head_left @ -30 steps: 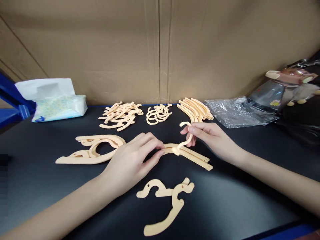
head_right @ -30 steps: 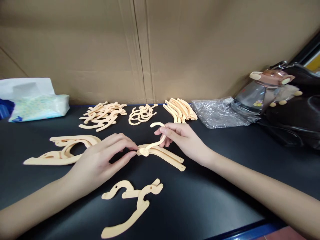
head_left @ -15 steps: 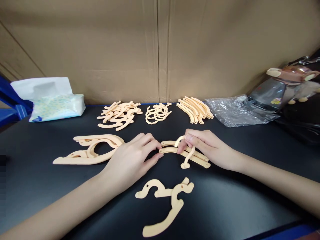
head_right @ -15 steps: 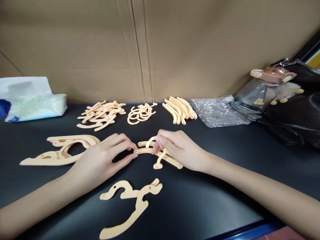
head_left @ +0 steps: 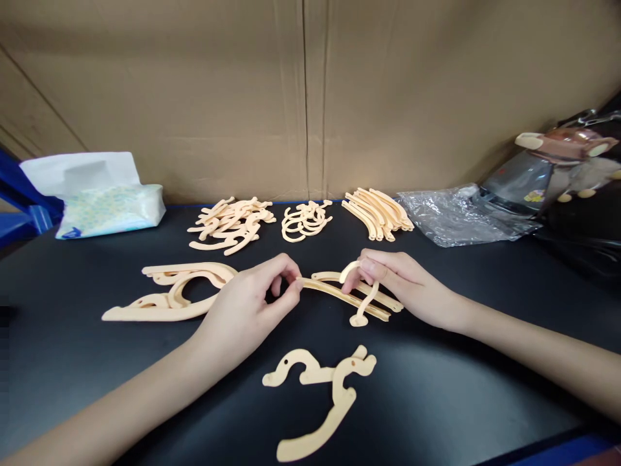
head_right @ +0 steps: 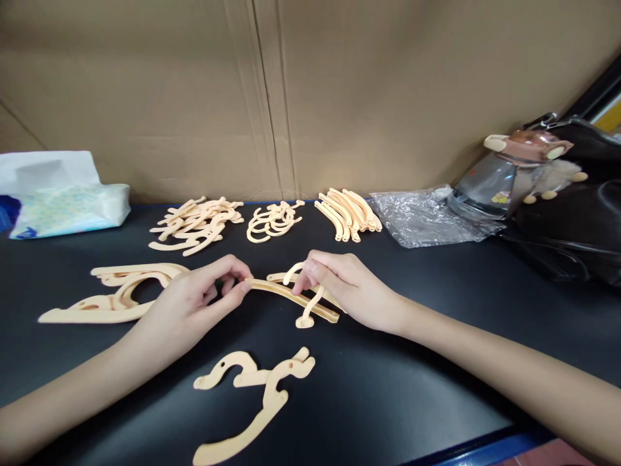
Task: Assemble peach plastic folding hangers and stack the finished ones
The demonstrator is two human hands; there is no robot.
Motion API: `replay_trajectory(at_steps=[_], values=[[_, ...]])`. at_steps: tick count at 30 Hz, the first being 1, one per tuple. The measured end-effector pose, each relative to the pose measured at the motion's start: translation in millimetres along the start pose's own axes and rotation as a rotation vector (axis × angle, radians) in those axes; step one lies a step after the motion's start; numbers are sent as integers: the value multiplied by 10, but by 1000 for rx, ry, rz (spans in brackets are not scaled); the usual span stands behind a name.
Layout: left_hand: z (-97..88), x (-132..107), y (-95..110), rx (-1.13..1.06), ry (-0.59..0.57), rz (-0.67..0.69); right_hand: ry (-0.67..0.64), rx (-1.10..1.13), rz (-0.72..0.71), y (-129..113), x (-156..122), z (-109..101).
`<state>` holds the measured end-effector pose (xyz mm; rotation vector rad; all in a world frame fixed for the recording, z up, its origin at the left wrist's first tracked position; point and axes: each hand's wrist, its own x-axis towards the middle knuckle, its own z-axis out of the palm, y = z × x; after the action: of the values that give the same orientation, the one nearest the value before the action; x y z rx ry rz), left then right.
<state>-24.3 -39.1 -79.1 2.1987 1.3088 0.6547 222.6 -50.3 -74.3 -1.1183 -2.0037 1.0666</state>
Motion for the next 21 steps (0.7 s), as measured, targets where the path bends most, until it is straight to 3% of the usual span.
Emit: replay_trajectory(at_steps=[3,6,16,21], values=[[-11,-6,22,-136,37,-72,49,147,-6,20,32,11],[-23,-17,43,-219,71,-57,59,286,4,24,50,17],[-21,-15,64,-487,190,-117,35,506,117,7,42,9],[-42,19,136,-650,164,-160,39,587,181,2,53,10]])
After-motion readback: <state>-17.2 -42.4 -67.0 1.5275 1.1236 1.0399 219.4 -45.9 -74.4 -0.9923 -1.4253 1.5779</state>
